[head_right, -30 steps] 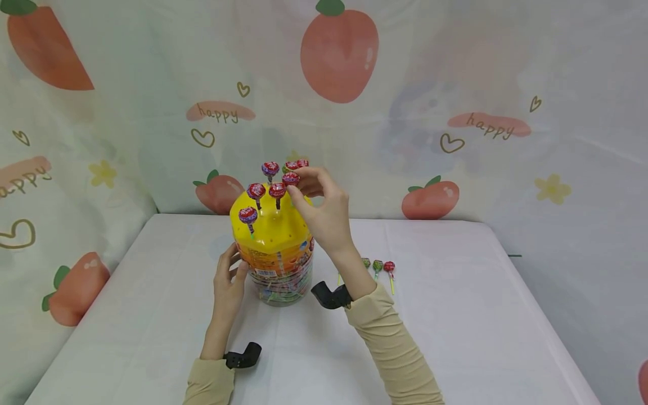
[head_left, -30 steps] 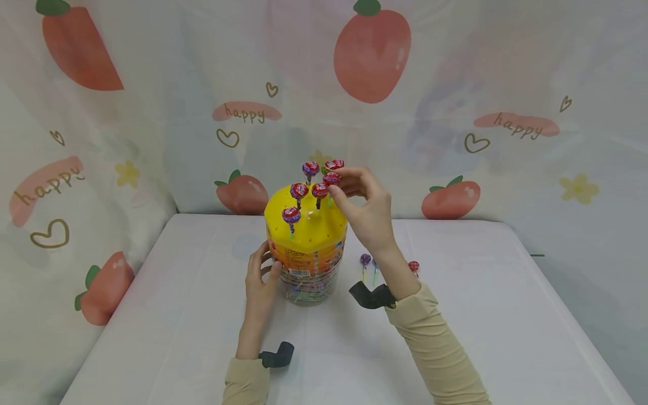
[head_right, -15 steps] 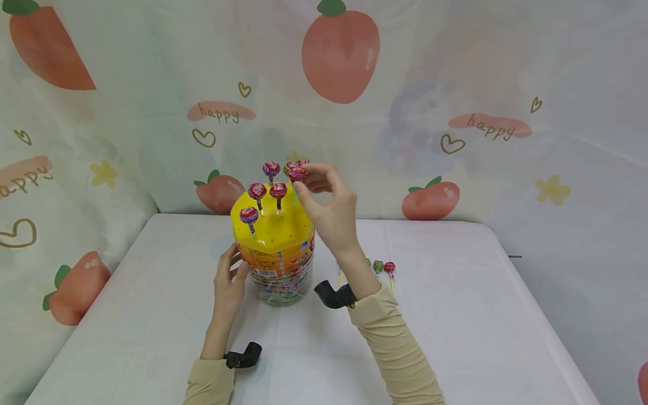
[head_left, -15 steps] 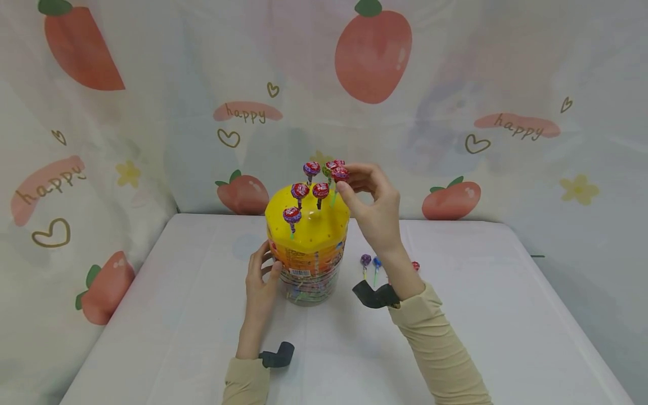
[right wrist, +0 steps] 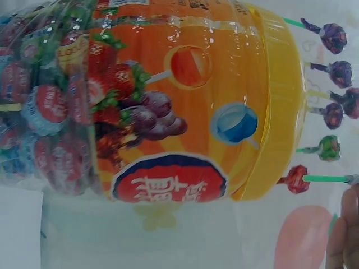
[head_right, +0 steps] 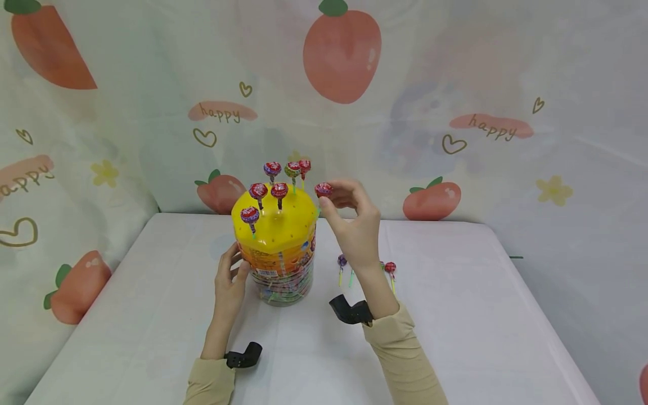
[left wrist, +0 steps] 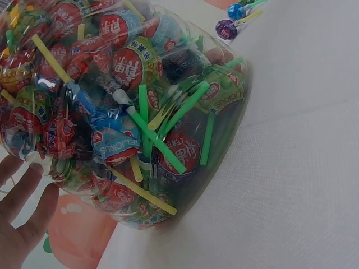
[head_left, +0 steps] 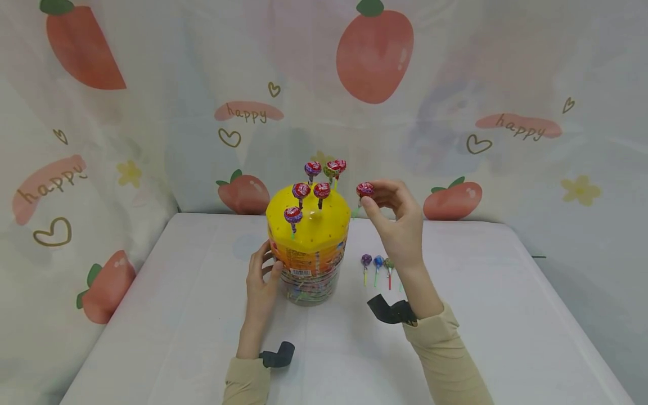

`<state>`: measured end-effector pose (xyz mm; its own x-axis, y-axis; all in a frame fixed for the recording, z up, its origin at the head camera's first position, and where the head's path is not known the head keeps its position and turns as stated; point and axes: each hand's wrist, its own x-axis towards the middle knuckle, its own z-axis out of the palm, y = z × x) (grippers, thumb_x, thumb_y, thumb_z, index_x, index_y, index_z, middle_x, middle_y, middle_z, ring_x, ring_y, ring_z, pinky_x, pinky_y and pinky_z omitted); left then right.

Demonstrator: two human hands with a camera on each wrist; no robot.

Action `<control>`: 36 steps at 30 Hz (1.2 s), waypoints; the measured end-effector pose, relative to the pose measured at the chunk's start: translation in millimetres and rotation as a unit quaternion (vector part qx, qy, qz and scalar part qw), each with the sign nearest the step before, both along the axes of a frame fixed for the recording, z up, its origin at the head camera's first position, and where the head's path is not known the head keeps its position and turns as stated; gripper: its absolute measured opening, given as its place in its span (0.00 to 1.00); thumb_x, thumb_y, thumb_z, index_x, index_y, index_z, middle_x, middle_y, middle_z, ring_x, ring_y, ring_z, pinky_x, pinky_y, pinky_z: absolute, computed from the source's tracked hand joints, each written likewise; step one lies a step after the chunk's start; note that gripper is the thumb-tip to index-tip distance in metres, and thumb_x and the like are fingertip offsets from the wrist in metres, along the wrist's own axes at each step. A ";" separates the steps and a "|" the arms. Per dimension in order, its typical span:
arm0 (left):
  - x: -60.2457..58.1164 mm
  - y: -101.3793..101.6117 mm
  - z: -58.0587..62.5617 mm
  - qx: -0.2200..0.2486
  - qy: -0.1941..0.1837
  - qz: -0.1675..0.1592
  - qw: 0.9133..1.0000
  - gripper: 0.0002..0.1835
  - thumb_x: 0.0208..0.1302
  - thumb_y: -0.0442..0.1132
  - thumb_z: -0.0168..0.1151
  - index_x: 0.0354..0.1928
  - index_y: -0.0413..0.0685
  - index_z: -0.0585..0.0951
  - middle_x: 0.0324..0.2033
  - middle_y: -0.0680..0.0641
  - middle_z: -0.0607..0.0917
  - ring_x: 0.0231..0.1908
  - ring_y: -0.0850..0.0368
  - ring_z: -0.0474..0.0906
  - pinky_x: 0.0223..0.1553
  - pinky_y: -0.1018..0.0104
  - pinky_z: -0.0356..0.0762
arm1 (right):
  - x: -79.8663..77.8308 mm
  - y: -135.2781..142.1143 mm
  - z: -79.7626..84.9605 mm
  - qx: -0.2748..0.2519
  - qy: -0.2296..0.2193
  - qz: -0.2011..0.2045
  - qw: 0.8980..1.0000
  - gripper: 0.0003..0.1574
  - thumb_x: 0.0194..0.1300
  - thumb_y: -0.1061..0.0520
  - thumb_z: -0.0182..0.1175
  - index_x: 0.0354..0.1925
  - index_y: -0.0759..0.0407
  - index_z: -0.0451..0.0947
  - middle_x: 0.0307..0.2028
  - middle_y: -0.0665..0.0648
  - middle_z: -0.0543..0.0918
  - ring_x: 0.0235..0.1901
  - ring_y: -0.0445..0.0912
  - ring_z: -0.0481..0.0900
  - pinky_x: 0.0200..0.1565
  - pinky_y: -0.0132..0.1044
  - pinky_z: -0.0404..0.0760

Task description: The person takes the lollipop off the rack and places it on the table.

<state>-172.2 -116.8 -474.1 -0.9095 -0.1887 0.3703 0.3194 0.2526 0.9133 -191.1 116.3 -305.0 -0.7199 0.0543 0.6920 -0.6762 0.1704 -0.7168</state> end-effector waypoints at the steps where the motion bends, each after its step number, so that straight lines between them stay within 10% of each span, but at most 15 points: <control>1: 0.1 0.1 0.2 -0.001 0.000 0.000 1.000 0.28 0.69 0.45 0.56 0.70 0.57 0.63 0.63 0.48 0.71 0.62 0.54 0.68 0.60 0.40 0.70 | 1.5 2.2 -2.0 -0.003 0.000 -0.002 1.000 0.17 0.61 0.67 0.62 0.49 0.69 0.77 0.37 0.39 0.83 0.36 0.36 0.80 0.44 0.26 0.78; 29: -0.8 1.9 2.3 -0.014 -0.013 0.010 1.000 0.30 0.68 0.37 0.56 0.71 0.51 0.62 0.64 0.45 0.70 0.63 0.50 0.69 0.60 0.44 0.72 | 24.8 42.0 -73.8 0.010 -0.034 -0.066 0.997 0.18 0.57 0.72 0.63 0.48 0.70 0.78 0.35 0.37 0.82 0.35 0.32 0.79 0.42 0.20 0.76; 36: -0.8 2.3 3.9 -0.020 -0.030 0.015 0.999 0.31 0.68 0.35 0.56 0.71 0.47 0.62 0.65 0.43 0.70 0.63 0.49 0.68 0.60 0.58 0.72 | 24.0 49.9 -85.3 0.003 -0.083 -0.086 0.993 0.16 0.58 0.71 0.63 0.47 0.71 0.78 0.34 0.39 0.82 0.34 0.32 0.79 0.41 0.20 0.77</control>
